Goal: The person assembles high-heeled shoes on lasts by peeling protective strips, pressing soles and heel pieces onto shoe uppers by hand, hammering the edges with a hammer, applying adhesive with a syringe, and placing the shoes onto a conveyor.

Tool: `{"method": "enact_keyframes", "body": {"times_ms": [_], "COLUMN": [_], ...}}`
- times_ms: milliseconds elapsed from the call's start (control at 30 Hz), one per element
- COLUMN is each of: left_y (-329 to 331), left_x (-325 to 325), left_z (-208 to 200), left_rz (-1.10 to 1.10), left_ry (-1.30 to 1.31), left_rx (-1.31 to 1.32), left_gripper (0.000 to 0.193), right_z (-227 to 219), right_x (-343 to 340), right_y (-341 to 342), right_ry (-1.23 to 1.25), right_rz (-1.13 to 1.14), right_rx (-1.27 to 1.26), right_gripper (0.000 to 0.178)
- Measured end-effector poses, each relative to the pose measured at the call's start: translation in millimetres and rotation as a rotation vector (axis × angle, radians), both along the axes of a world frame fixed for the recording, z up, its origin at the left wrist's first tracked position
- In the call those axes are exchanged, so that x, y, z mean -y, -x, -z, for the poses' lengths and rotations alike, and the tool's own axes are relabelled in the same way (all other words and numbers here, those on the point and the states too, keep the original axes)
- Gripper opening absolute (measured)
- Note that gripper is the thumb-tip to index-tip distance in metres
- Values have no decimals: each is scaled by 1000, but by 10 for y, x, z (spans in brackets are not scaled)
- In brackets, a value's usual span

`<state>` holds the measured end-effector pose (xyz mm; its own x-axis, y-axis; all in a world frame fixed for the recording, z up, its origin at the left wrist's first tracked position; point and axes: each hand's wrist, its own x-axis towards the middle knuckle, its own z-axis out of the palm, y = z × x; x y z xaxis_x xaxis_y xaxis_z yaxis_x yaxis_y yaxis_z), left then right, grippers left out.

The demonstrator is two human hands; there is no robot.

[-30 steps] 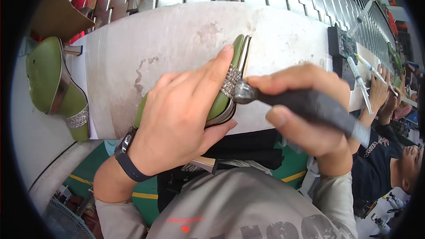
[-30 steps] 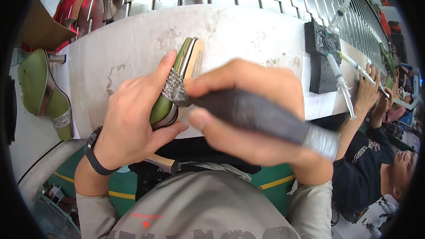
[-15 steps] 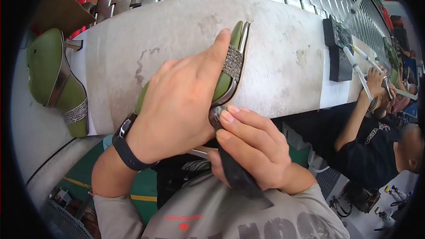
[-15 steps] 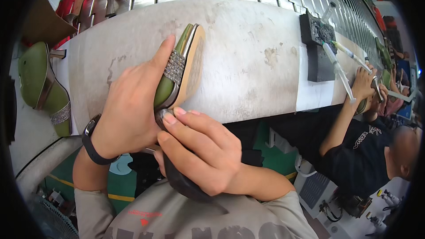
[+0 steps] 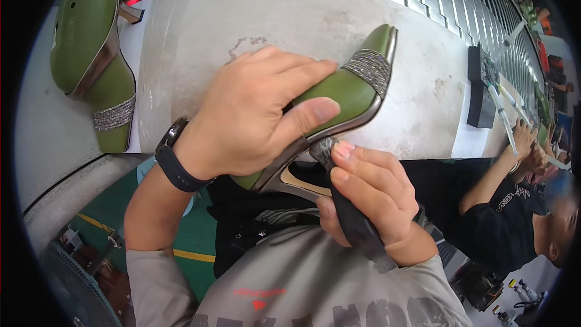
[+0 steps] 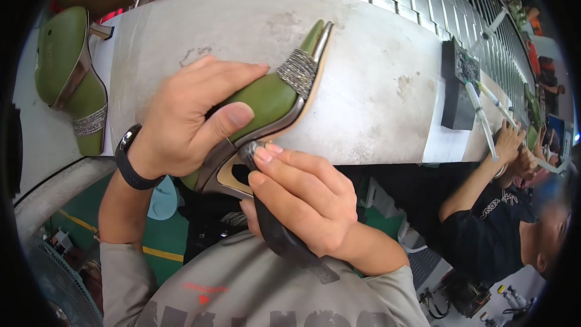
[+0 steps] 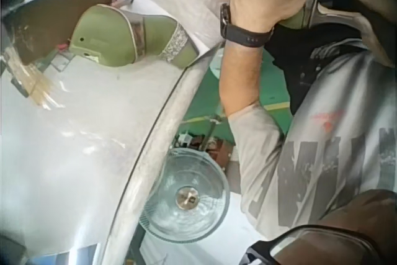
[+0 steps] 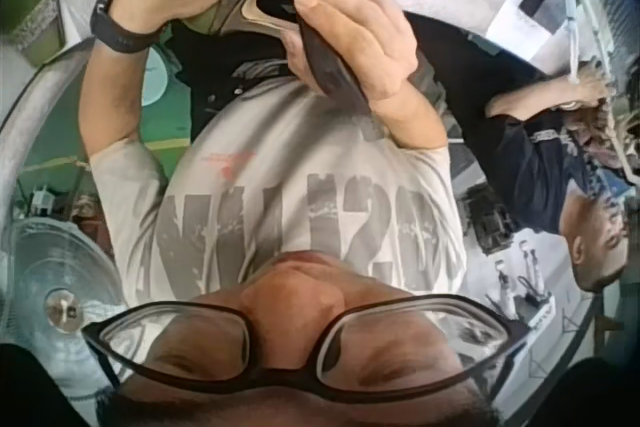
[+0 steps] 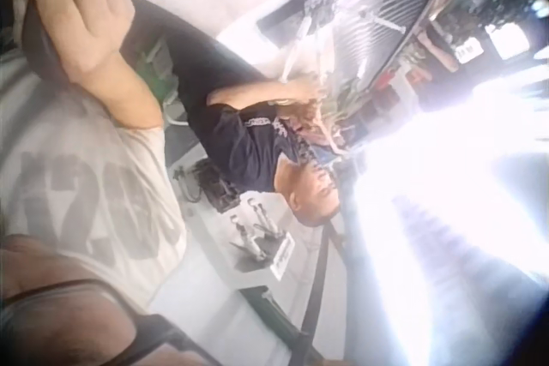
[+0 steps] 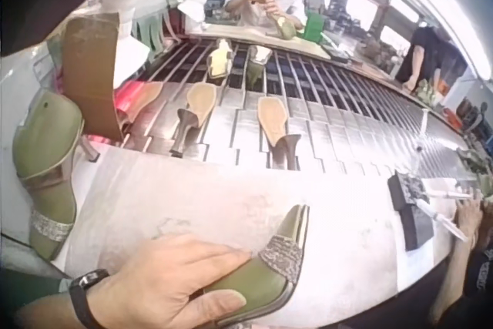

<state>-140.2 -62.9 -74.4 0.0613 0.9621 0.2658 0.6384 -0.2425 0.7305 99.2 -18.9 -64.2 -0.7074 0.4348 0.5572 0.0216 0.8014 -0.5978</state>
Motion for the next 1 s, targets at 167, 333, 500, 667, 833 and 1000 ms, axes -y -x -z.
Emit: {"method": "enact_keyframes", "body": {"times_ms": [167,333,500,667,833,1000], "left_y": [-19,-37,-52,-22,-59,-147], "left_x": [0,1,26,-10,30,122], "left_z": [43,32,46,57,21,43], "left_rz": [-33,-46,-68,-71,-130,-243], "left_ry": [-32,-42,-47,-78,1,-5], "left_rx": [-13,-27,-51,-31,37,42], "left_gripper": [46,47,47,39,36,41], "right_z": [-14,-99,-75,-62,32,92], "right_x": [21,-84,-44,20,-22,-33], "right_y": [36,54,71,143,173,-18], "right_ry": [126,174,121,13,54,157], "right_rz": [-65,-141,-156,-112,-124,-144], "right_rx": [28,93,127,60,-70,-38], "right_gripper": [40,37,35,34,35,37]}}
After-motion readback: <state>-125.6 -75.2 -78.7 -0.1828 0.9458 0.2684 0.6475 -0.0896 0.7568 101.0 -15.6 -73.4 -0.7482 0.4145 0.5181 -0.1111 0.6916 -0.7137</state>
